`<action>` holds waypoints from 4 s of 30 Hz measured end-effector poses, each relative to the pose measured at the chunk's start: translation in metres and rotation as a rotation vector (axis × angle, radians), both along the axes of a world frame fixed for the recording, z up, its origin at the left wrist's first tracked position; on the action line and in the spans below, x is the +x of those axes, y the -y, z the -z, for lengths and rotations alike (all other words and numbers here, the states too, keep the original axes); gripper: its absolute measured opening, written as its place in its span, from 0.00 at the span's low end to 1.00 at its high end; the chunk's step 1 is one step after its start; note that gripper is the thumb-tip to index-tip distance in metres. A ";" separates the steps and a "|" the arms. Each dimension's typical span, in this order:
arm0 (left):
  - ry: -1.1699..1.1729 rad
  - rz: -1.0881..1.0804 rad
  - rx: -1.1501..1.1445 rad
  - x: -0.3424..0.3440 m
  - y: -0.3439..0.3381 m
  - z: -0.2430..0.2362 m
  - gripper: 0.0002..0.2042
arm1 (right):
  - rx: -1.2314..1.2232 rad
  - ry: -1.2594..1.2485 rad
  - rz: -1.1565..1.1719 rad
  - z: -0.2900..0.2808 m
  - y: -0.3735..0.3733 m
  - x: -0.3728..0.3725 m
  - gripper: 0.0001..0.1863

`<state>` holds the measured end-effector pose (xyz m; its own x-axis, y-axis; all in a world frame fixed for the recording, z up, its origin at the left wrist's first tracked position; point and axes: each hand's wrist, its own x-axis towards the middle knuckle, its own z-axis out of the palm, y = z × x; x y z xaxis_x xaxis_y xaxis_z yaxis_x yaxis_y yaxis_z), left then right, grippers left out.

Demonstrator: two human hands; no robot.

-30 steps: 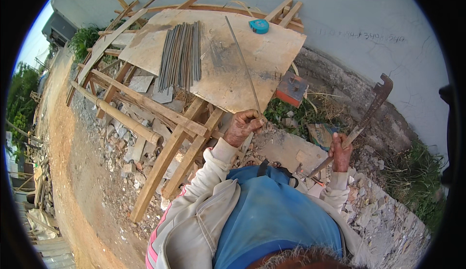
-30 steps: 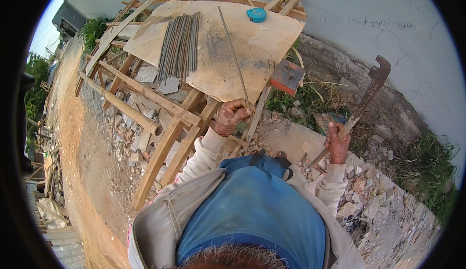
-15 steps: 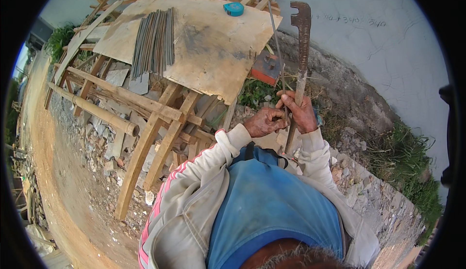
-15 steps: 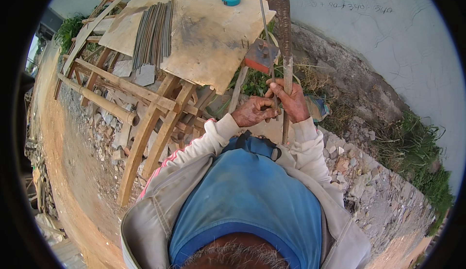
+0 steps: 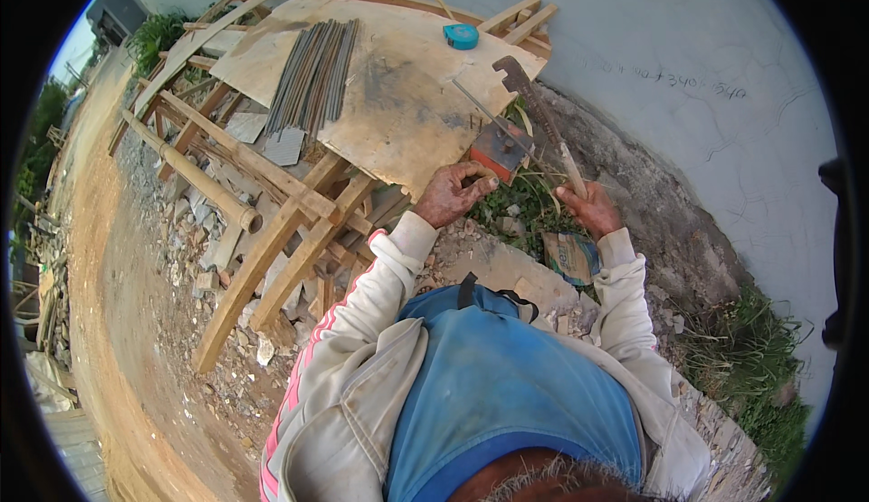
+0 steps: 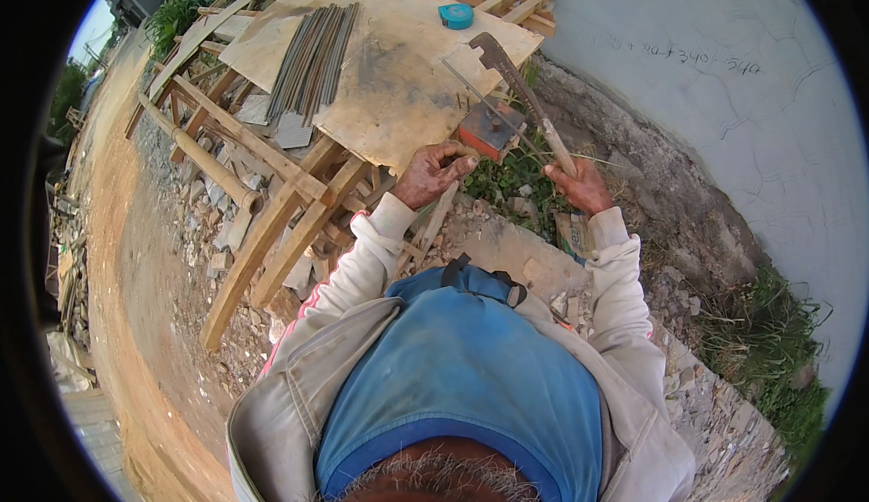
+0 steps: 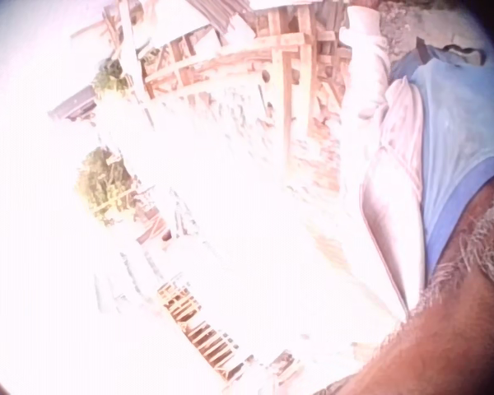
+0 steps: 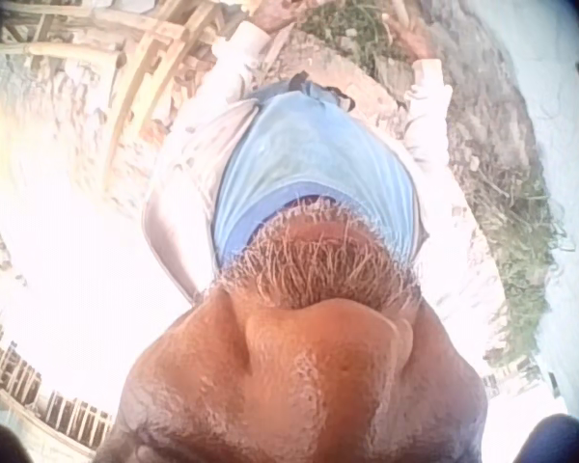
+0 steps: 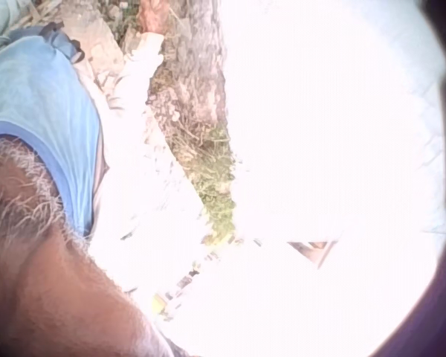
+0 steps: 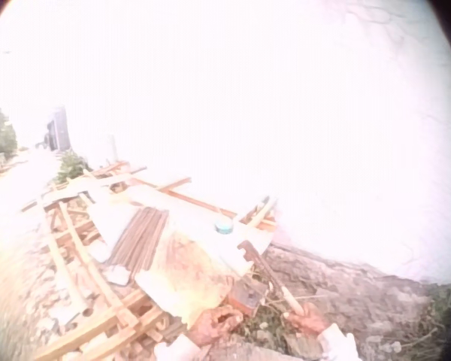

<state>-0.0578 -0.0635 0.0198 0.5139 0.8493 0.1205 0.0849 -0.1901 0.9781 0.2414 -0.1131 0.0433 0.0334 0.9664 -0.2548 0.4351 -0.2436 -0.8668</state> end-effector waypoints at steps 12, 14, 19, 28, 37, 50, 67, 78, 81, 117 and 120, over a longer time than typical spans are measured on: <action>-0.463 -0.516 0.509 -0.001 -0.073 0.012 0.24 | -0.046 -0.079 -0.112 0.024 -0.026 0.016 0.18; -0.542 -0.534 0.573 0.007 -0.083 0.018 0.26 | -0.070 -0.097 -0.091 0.021 -0.025 0.014 0.17; -0.766 -0.456 0.672 0.020 -0.102 0.026 0.31 | -0.107 -0.129 -0.102 0.015 -0.028 0.007 0.17; -0.770 -0.447 0.684 0.017 -0.105 0.031 0.29 | -0.135 -0.125 -0.123 0.012 -0.033 0.005 0.16; -0.674 -0.360 0.641 0.019 -0.118 0.028 0.27 | -0.151 -0.176 0.013 0.015 -0.016 -0.012 0.15; -0.580 -0.334 0.534 0.025 -0.123 0.025 0.27 | -0.053 0.188 0.184 0.011 -0.002 0.018 0.20; -0.612 -0.412 0.483 0.032 -0.126 0.031 0.33 | 0.131 0.939 -0.330 -0.001 -0.026 0.149 0.20; -0.658 -0.436 0.452 0.033 -0.122 0.025 0.32 | 0.396 1.005 -0.608 0.013 -0.122 0.179 0.13; -0.642 -0.425 0.414 0.033 -0.122 0.024 0.31 | 0.355 0.977 -0.627 0.014 -0.126 0.179 0.12; -0.534 -0.416 0.482 0.032 -0.127 0.027 0.28 | -0.006 1.332 0.120 0.014 0.068 0.250 0.19; -0.530 -0.408 0.471 0.032 -0.128 0.029 0.28 | -0.055 1.326 0.255 0.020 0.130 0.208 0.19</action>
